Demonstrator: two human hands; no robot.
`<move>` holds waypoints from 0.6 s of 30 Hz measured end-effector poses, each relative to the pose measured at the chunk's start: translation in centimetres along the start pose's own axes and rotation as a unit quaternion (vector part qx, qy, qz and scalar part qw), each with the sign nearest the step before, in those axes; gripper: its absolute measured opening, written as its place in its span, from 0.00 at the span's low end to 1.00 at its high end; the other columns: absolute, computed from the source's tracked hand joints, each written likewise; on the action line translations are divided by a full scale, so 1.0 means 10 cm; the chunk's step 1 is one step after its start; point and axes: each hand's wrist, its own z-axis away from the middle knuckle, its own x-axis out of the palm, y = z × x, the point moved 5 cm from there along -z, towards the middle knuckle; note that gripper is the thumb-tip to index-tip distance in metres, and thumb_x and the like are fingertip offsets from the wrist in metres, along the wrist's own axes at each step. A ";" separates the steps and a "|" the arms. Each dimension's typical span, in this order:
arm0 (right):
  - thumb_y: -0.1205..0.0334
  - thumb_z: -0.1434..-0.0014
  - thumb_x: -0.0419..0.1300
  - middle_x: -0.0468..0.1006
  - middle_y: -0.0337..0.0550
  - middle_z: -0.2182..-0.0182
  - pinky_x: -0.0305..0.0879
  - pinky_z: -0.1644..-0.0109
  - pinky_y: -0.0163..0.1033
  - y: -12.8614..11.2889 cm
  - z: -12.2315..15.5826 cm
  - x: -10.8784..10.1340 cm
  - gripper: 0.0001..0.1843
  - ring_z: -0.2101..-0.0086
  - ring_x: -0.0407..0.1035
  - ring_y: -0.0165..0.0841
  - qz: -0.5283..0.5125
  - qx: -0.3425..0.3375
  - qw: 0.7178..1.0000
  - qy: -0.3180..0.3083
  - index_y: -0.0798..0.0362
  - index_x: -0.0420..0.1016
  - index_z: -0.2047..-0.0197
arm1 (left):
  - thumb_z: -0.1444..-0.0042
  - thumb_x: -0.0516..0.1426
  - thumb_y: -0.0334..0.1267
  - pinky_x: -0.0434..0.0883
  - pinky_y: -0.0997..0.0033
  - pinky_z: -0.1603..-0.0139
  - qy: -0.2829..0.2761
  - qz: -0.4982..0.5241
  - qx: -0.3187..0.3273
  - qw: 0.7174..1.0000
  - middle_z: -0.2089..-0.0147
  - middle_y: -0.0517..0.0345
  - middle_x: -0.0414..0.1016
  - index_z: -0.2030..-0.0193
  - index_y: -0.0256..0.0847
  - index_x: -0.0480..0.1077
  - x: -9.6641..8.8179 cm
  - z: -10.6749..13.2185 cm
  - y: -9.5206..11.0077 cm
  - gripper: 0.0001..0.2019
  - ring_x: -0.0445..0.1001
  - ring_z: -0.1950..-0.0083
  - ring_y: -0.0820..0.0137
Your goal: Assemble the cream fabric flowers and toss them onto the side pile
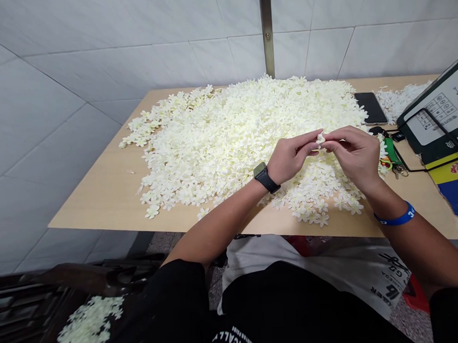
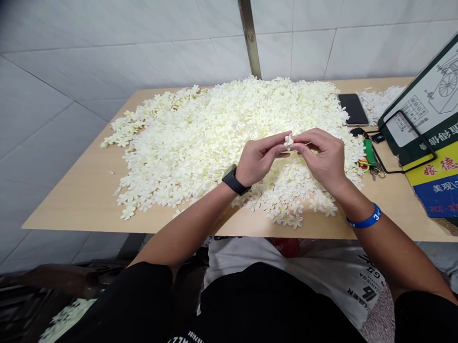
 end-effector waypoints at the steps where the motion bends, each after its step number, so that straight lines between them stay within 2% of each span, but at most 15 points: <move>1: 0.61 0.41 0.69 0.84 0.41 0.68 0.75 0.67 0.43 0.00 0.00 0.00 0.02 0.71 0.77 0.36 -0.003 -0.001 1.000 -0.001 0.47 0.84 0.67 | 0.32 0.56 0.51 0.85 0.64 0.48 -0.004 -0.002 0.001 1.000 0.46 0.56 0.84 0.39 0.45 0.76 -0.01 0.00 0.00 0.21 0.85 0.50 0.66; 6: 0.61 0.41 0.69 0.83 0.40 0.72 0.75 0.66 0.45 -0.03 0.00 -0.02 0.05 0.72 0.76 0.37 -0.012 -0.013 1.000 0.007 0.46 0.84 0.69 | 0.32 0.56 0.54 0.86 0.62 0.47 -0.020 0.000 0.010 1.000 0.44 0.56 0.83 0.39 0.47 0.76 -0.01 0.00 0.02 0.22 0.85 0.50 0.65; 12: 0.64 0.42 0.69 0.83 0.39 0.74 0.73 0.67 0.44 -0.04 -0.02 -0.03 0.07 0.72 0.76 0.37 -0.026 -0.011 1.000 -0.001 0.46 0.84 0.72 | 0.34 0.57 0.56 0.86 0.63 0.50 -0.032 0.048 0.015 0.998 0.42 0.54 0.82 0.41 0.44 0.78 0.01 -0.01 0.03 0.23 0.85 0.49 0.64; 18: 0.64 0.41 0.68 0.83 0.39 0.74 0.73 0.67 0.43 -0.03 -0.01 -0.04 0.07 0.72 0.76 0.37 -0.035 -0.012 0.999 0.001 0.47 0.83 0.72 | 0.33 0.56 0.57 0.86 0.65 0.50 -0.025 0.028 0.023 0.999 0.42 0.53 0.82 0.41 0.44 0.78 0.01 0.00 0.04 0.24 0.85 0.50 0.66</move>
